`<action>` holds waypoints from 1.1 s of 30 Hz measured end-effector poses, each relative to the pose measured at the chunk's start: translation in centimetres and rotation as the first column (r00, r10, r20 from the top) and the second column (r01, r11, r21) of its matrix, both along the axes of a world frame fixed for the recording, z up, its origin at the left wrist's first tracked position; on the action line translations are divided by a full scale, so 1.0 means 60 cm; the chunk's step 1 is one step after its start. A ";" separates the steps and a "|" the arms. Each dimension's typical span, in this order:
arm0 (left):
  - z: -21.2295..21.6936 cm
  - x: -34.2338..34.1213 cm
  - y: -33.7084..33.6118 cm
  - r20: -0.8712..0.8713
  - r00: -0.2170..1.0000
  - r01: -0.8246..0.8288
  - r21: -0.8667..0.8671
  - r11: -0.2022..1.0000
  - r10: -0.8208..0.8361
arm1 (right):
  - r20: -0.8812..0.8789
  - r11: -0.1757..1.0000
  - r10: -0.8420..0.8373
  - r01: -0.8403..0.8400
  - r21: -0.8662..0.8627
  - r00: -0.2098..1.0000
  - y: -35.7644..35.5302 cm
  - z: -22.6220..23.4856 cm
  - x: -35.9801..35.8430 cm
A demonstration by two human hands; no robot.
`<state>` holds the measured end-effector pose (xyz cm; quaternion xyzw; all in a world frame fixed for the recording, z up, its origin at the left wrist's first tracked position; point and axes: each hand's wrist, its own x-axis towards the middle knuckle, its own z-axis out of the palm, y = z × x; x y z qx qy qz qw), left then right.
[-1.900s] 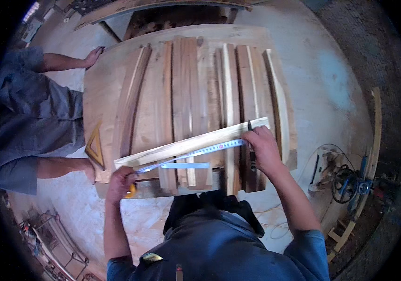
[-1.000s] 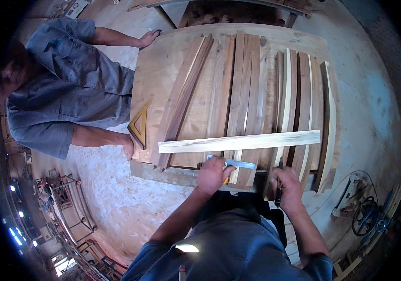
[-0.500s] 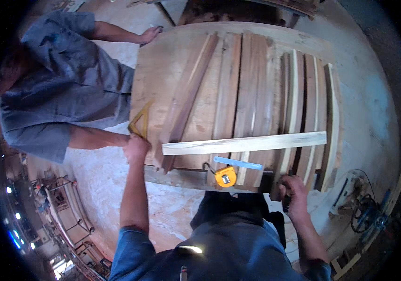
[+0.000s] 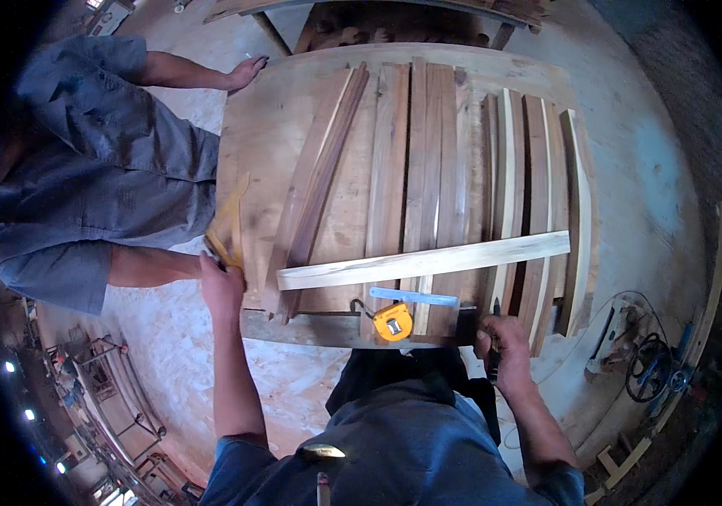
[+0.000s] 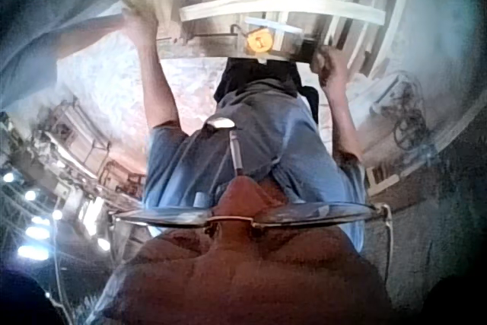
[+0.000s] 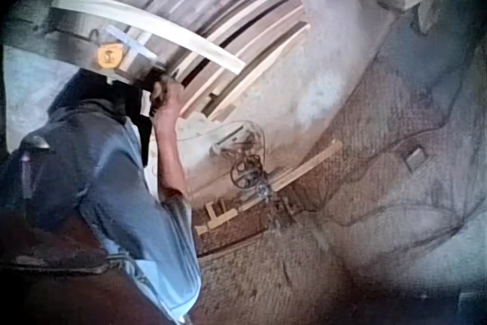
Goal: The person measures and marks wooden planks on a workbench using a tape measure, a speed square, and a marker. They align the tools to draw straight lines and measure lengths on multiple pieces of wood.
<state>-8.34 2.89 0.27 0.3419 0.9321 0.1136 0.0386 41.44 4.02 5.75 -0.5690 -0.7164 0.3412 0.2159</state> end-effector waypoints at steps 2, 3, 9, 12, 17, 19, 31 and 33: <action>0.010 0.017 -0.027 0.153 0.988 0.033 -0.016 0.999 -0.030 | -0.011 1.000 0.025 -0.025 -0.005 1.000 0.005 0.004 -0.015; 0.005 0.027 -0.038 0.241 0.970 0.008 -0.078 0.997 0.011 | -0.020 0.999 0.050 -0.050 0.001 0.999 0.010 0.005 -0.025; 0.065 0.239 -0.078 0.944 0.324 -0.304 0.163 0.939 -0.059 | -0.233 0.956 0.244 -0.275 -0.106 0.941 0.038 0.036 -0.146; 0.040 0.322 -0.111 0.931 0.344 -0.245 0.213 0.946 -0.120 | -0.376 0.887 0.221 -0.346 -0.306 0.900 0.032 0.046 -0.215; 0.084 0.358 -0.097 0.955 0.150 -0.214 0.283 0.935 -0.255 | -0.543 0.924 0.212 -0.347 -0.160 0.813 0.030 0.025 -0.228; 0.090 0.337 -0.096 0.958 -0.067 -0.298 0.249 0.922 -0.280 | -0.578 0.885 0.052 -0.306 -0.350 0.814 0.039 0.024 -0.210; 0.109 0.202 -0.030 0.373 0.606 0.514 0.490 0.704 -0.702 | -0.473 0.919 -0.088 -0.112 -0.378 0.876 0.038 -0.015 -0.182; 0.083 0.186 -0.020 0.140 0.605 0.734 0.285 0.617 -0.784 | -0.441 0.929 -0.080 -0.094 -0.359 0.894 0.032 -0.026 -0.167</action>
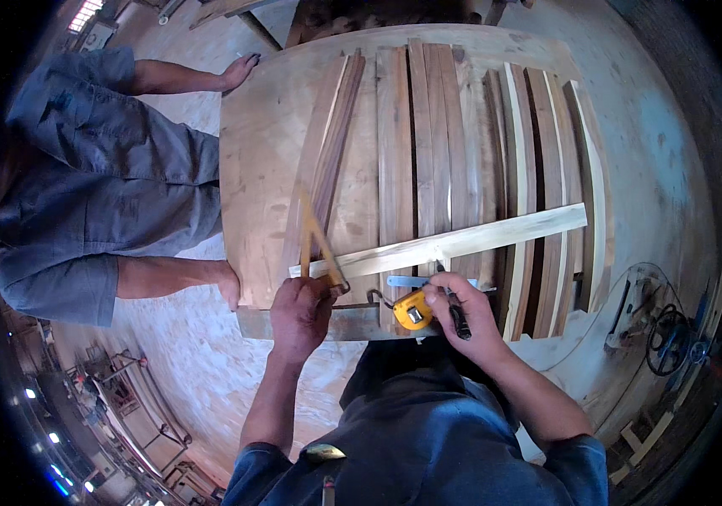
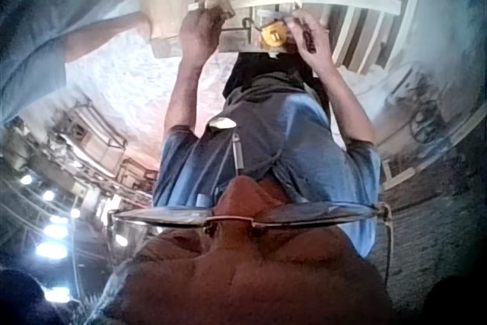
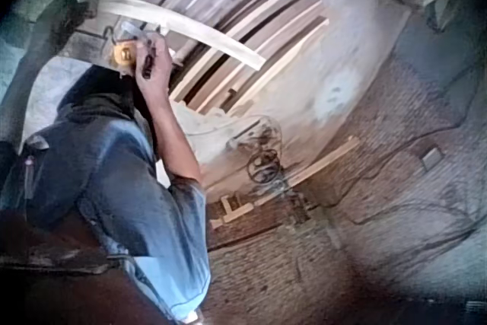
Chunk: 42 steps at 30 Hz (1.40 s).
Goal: The person measures and marks wooden planks on a workbench using a tape measure, a speed square, and a marker. They align the tools to draw straight lines and measure lengths on multiple pieces of wood.
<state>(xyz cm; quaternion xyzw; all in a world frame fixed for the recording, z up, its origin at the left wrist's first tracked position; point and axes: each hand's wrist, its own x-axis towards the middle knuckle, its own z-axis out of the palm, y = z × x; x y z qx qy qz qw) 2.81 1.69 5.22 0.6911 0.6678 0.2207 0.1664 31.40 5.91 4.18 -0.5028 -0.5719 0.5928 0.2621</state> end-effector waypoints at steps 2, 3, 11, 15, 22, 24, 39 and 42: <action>-0.028 -0.009 -0.002 -0.110 0.990 0.077 -0.061 0.995 -0.084 | 0.035 0.999 -0.022 0.023 -0.026 0.999 -0.010 -0.003 0.008; -0.038 -0.011 -0.001 -0.161 0.979 0.115 -0.094 0.989 -0.129 | 0.029 0.998 -0.043 0.044 -0.049 0.999 -0.015 -0.005 0.012; -0.080 -0.004 0.005 -0.188 0.971 0.140 -0.068 0.988 -0.150 | 0.056 0.996 -0.092 0.092 -0.005 0.994 -0.043 -0.009 0.013; -0.081 0.000 0.017 -0.150 0.972 0.182 0.010 0.983 -0.178 | 0.072 0.992 -0.091 0.083 0.097 0.993 -0.034 0.006 -0.002; -0.092 0.000 0.019 -0.162 0.963 0.217 -0.006 0.976 -0.215 | 0.109 0.985 -0.060 0.041 0.170 0.992 -0.007 0.022 -0.032; -0.096 0.001 0.018 -0.157 0.965 0.215 0.009 0.977 -0.211 | 0.080 0.980 -0.057 0.040 0.196 0.995 -0.003 0.021 -0.043; -0.103 0.003 0.015 -0.176 0.962 0.218 0.037 0.975 -0.208 | 0.131 0.855 0.093 -0.147 0.498 0.987 0.034 -0.010 -0.106; -0.106 0.002 0.014 -0.181 0.960 0.223 0.034 0.974 -0.213 | 0.134 0.863 0.101 -0.154 0.482 0.986 0.037 -0.011 -0.109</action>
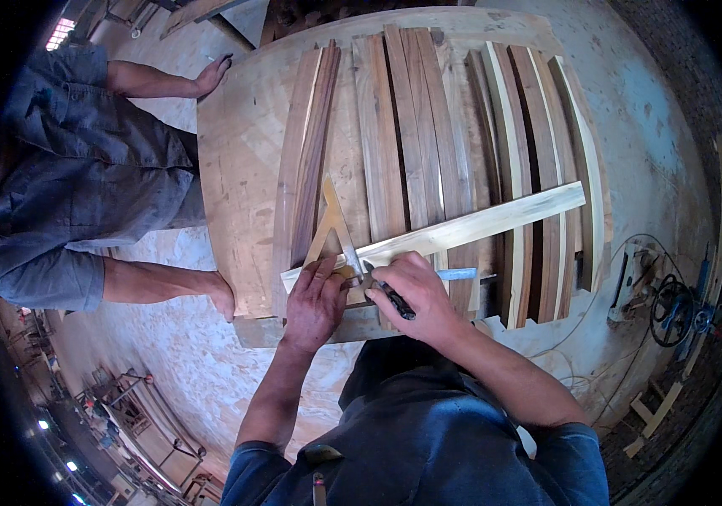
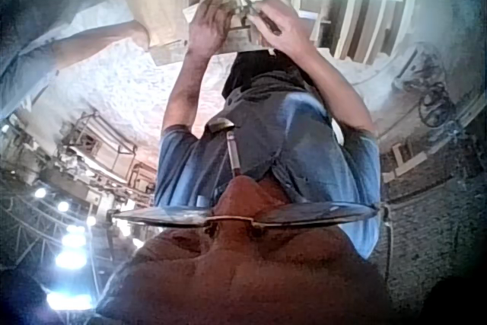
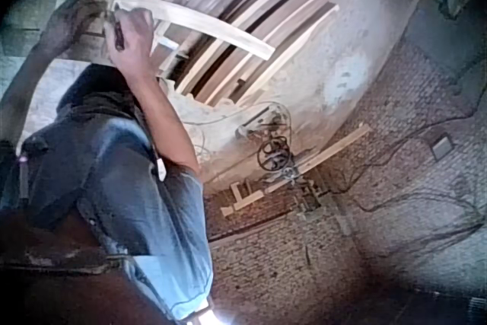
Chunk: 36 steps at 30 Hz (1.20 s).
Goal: The person measures and marks wooden planks on a workbench using a tape measure, a speed square, and a marker. They align the tools to draw straight lines and measure lengths on multiple pieces of wood.
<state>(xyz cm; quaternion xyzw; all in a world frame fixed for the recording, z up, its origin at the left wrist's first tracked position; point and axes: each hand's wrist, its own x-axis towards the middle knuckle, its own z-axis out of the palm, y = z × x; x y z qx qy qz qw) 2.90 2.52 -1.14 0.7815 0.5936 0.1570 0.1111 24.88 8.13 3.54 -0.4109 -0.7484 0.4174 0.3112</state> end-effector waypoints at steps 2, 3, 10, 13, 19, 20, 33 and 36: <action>0.002 0.000 0.000 0.007 1.000 -0.004 -0.005 1.000 0.004 | 0.005 1.000 0.003 -0.003 -0.003 1.000 0.001 -0.004 -0.001; 0.003 0.001 0.001 0.011 1.000 -0.005 -0.007 1.000 0.005 | 0.008 1.000 0.004 -0.004 -0.005 1.000 0.001 -0.006 -0.001; 0.008 0.003 0.004 -0.005 1.000 -0.008 -0.018 1.000 0.008 | 0.028 1.000 0.022 -0.022 -0.001 0.999 0.005 -0.007 -0.006; 0.013 0.005 0.007 -0.023 1.000 -0.005 -0.031 1.000 0.004 | 0.016 1.000 0.014 -0.014 0.017 1.000 0.004 -0.012 -0.008; 0.022 0.010 0.007 -0.071 0.998 -0.002 -0.054 0.999 -0.002 | 0.027 1.000 0.016 -0.017 0.021 1.000 0.004 -0.013 -0.011; 0.023 0.010 0.009 -0.077 0.997 0.004 -0.047 0.999 -0.008 | 0.036 1.000 0.018 -0.018 0.013 0.999 0.004 -0.011 -0.011; 0.045 0.023 0.016 -0.131 0.991 0.010 -0.127 0.992 -0.026 | 0.077 0.998 0.035 -0.038 0.047 0.996 0.001 -0.007 -0.016; 0.048 0.027 0.018 -0.159 0.987 0.011 -0.150 0.989 -0.036 | 0.065 0.997 0.001 -0.006 0.072 0.998 0.000 -0.006 -0.020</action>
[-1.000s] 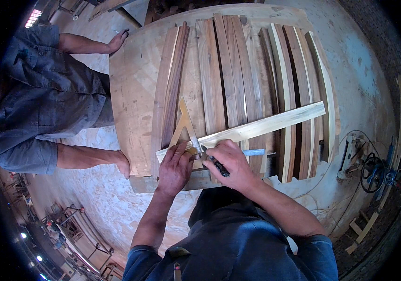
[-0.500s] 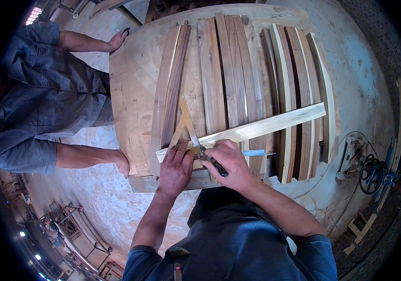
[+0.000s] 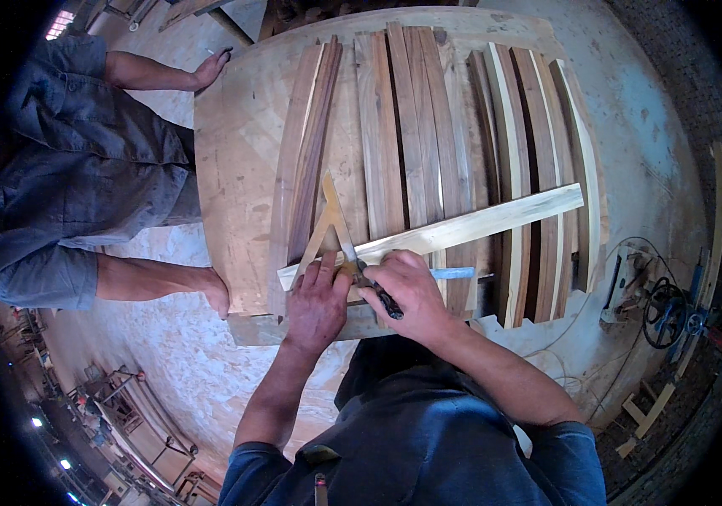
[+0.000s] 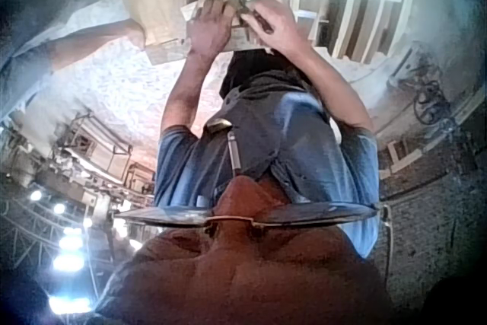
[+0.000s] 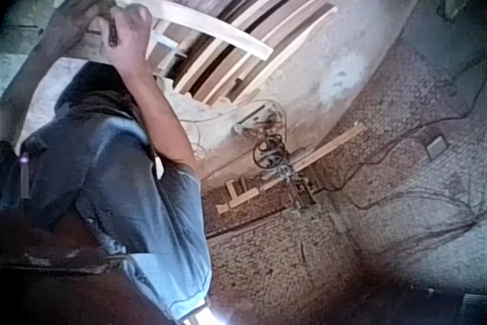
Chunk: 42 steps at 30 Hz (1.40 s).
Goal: The person measures and marks wooden planks on a workbench using a tape measure, a speed square, and a marker. They align the tools to draw straight lines and measure lengths on multiple pieces of wood.
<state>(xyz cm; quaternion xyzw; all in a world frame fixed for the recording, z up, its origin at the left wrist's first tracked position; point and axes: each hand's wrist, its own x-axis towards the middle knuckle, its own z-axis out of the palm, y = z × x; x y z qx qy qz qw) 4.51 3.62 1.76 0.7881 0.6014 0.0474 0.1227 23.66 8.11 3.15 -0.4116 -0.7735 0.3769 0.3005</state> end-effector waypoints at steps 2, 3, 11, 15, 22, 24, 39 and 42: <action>0.002 0.001 0.001 0.005 1.000 0.002 0.006 1.000 -0.002 | 0.006 1.000 0.005 -0.005 0.006 1.000 0.001 -0.001 -0.001; 0.003 0.001 0.001 0.007 1.000 0.003 0.009 1.000 -0.003 | 0.008 1.000 0.008 -0.008 0.009 1.000 0.001 -0.001 -0.001; -0.002 0.001 0.000 0.003 1.000 0.003 0.016 1.000 -0.003 | -0.043 1.000 -0.021 0.021 0.005 0.999 0.007 -0.003 -0.007; -0.004 0.000 0.000 -0.004 1.000 0.008 0.015 1.000 -0.008 | -0.040 1.000 -0.020 0.020 0.003 0.999 0.011 -0.008 -0.009; -0.005 0.000 0.000 -0.001 1.000 0.010 0.030 0.999 -0.010 | -0.023 0.999 -0.042 0.042 -0.003 0.999 0.013 -0.012 -0.012; -0.006 0.000 0.000 0.010 1.000 0.006 0.039 0.999 -0.006 | -0.026 0.999 -0.033 0.033 0.015 0.999 0.013 -0.015 -0.012; -0.016 -0.001 -0.005 0.070 0.997 -0.029 0.065 0.997 0.025 | -0.095 0.993 -0.113 0.110 -0.031 0.989 0.005 0.008 0.047; -0.009 0.017 0.005 0.064 0.998 0.007 0.045 0.999 -0.010 | -0.085 0.993 -0.119 0.118 -0.023 0.989 0.004 0.007 0.052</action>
